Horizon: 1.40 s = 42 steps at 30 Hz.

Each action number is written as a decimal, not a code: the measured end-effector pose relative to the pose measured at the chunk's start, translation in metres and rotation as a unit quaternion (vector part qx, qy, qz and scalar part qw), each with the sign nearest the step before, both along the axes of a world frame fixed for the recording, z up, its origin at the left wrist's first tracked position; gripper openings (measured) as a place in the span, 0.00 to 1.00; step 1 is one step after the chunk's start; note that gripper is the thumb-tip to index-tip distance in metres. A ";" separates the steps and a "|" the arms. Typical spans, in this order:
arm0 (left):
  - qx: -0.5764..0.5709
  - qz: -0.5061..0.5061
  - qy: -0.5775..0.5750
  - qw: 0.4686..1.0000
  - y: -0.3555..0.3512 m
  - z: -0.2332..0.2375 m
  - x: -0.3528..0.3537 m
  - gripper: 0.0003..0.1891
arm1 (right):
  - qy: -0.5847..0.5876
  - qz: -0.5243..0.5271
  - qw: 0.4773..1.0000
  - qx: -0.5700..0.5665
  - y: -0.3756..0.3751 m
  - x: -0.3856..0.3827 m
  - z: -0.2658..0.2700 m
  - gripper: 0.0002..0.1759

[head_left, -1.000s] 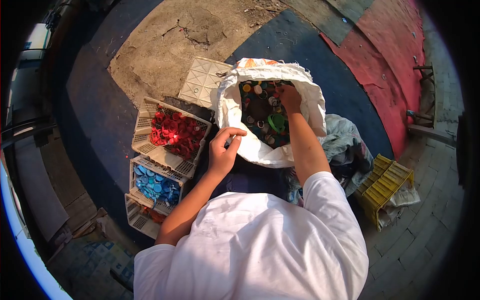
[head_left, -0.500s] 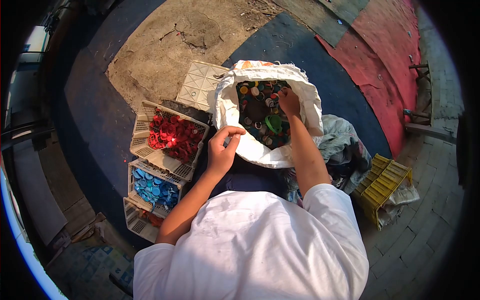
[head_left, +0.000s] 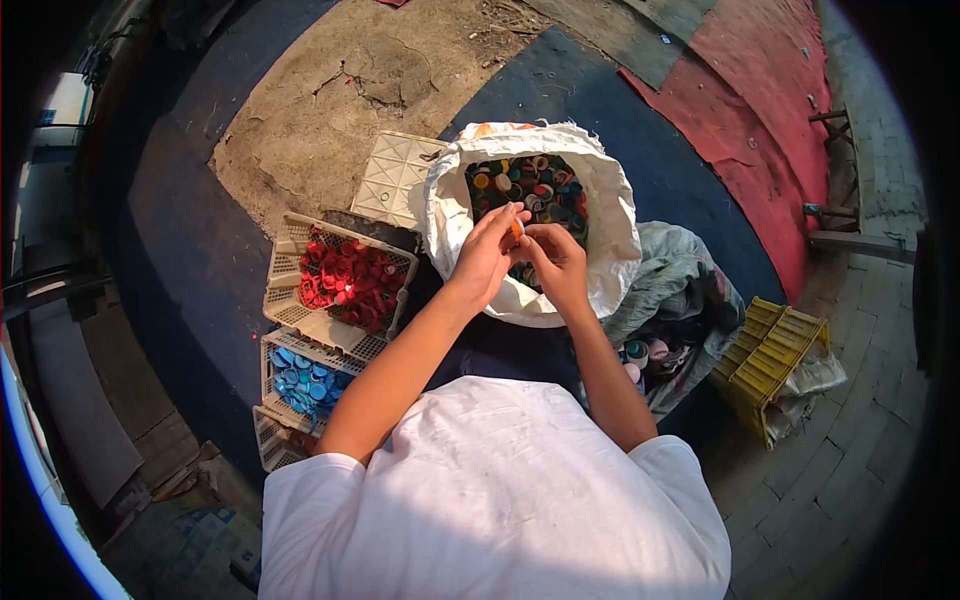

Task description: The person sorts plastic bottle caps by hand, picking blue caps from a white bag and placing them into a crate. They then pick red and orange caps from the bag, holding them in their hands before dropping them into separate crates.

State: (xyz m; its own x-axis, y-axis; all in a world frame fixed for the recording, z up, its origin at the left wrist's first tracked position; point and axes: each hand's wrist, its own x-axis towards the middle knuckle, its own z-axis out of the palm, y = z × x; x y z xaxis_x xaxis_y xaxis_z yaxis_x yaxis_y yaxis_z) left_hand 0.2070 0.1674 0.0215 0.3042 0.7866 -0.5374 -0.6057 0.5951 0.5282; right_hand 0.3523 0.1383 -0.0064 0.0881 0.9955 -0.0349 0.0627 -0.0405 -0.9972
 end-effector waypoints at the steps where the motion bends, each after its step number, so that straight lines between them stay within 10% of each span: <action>1: -0.007 -0.001 0.002 1.000 -0.004 -0.002 0.002 0.19 | -0.053 0.003 0.998 0.027 -0.004 -0.001 0.014 0.08; 9: -0.019 0.025 -0.025 0.999 -0.029 -0.014 0.005 0.16 | -0.119 0.006 0.988 0.098 -0.014 0.003 0.033 0.10; 19: -0.035 0.044 -0.032 0.998 -0.036 -0.002 -0.004 0.18 | 0.206 -0.059 0.974 -0.068 -0.014 -0.008 0.021 0.07; 29: -0.035 0.058 0.013 0.998 -0.043 0.003 -0.020 0.14 | -0.269 -0.046 0.962 -0.018 0.071 0.033 -0.028 0.16; 42: -0.075 0.064 -0.006 0.995 -0.052 0.001 -0.022 0.14 | -0.415 0.192 0.888 -0.049 0.129 -0.028 -0.146 0.13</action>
State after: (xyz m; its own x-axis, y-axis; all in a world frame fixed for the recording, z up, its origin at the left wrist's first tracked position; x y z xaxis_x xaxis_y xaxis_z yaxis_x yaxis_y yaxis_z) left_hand 0.1848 0.1157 0.0230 0.2138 0.7308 -0.6483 -0.6867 0.5845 0.4323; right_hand 0.3241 0.2670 -0.1526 -0.2210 0.9537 -0.2038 0.8025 0.0590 -0.5938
